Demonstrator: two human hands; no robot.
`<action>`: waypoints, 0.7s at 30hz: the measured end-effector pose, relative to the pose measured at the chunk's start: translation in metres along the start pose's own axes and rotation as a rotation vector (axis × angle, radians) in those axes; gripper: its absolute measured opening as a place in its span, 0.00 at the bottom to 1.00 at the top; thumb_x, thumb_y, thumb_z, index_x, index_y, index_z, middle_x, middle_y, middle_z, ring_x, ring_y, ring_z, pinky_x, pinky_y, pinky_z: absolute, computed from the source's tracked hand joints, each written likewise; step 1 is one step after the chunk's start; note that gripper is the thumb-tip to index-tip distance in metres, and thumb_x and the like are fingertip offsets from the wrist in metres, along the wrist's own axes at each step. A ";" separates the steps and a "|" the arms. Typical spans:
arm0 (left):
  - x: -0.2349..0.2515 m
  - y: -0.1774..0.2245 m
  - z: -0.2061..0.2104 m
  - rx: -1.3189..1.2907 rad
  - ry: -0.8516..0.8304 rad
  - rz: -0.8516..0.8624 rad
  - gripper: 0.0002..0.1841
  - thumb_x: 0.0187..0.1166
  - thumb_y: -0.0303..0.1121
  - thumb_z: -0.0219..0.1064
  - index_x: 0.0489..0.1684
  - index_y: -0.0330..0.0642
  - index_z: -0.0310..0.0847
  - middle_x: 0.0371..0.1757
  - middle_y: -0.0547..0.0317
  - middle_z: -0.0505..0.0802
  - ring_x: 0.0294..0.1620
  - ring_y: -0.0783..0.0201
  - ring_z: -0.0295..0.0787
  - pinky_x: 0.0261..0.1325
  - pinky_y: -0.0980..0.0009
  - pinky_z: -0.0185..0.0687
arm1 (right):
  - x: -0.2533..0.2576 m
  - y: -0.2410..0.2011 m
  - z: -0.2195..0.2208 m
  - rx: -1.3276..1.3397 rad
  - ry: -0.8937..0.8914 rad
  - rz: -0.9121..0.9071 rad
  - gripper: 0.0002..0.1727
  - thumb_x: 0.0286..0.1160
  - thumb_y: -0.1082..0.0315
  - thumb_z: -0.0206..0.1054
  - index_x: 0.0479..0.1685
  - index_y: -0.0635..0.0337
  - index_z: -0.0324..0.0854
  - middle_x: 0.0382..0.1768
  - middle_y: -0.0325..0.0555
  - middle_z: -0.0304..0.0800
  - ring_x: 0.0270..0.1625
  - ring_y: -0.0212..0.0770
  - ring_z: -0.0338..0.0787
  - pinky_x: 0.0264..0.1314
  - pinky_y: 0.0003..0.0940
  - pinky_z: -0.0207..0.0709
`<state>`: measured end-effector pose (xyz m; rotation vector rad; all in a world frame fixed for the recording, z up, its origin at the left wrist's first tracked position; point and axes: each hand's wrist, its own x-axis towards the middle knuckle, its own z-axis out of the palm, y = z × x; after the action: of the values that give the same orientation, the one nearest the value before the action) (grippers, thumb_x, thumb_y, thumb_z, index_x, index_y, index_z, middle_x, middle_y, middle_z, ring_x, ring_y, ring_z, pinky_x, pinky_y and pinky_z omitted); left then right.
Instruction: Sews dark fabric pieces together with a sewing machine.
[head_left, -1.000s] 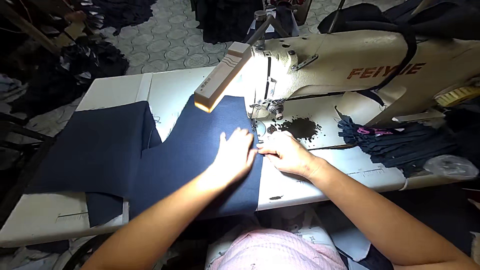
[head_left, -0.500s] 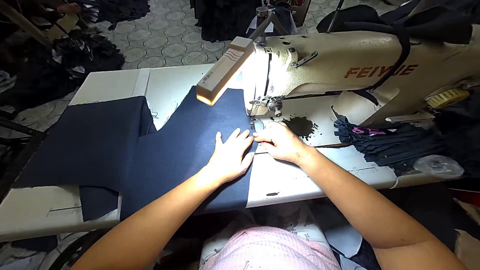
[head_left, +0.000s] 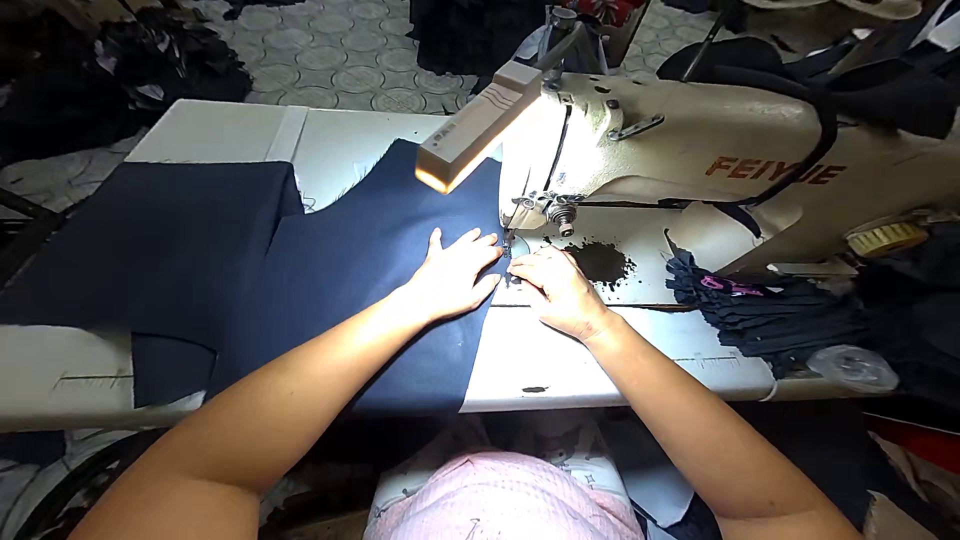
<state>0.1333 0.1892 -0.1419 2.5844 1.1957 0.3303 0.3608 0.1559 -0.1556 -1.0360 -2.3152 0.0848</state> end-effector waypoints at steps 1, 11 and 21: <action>0.005 -0.004 -0.002 -0.001 -0.009 -0.002 0.27 0.88 0.51 0.49 0.81 0.50 0.76 0.88 0.57 0.74 0.93 0.48 0.57 0.81 0.17 0.33 | 0.000 0.000 -0.001 -0.005 0.013 -0.001 0.18 0.71 0.73 0.59 0.50 0.59 0.94 0.57 0.47 0.96 0.62 0.53 0.90 0.67 0.54 0.78; 0.020 -0.012 -0.010 -0.035 0.004 -0.005 0.28 0.85 0.52 0.55 0.79 0.49 0.76 0.85 0.57 0.77 0.93 0.49 0.59 0.82 0.18 0.31 | -0.001 0.001 0.001 0.054 0.063 0.078 0.17 0.72 0.75 0.60 0.50 0.60 0.95 0.56 0.45 0.96 0.64 0.47 0.91 0.75 0.48 0.75; 0.028 -0.019 -0.013 -0.015 -0.033 -0.072 0.32 0.87 0.58 0.53 0.88 0.56 0.68 0.92 0.59 0.68 0.96 0.44 0.49 0.80 0.15 0.27 | 0.017 0.003 -0.013 0.334 0.058 0.540 0.09 0.79 0.77 0.66 0.47 0.64 0.92 0.41 0.48 0.94 0.36 0.31 0.87 0.44 0.28 0.82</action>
<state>0.1337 0.2250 -0.1341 2.5165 1.2662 0.2788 0.3614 0.1680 -0.1369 -1.4246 -1.8279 0.6205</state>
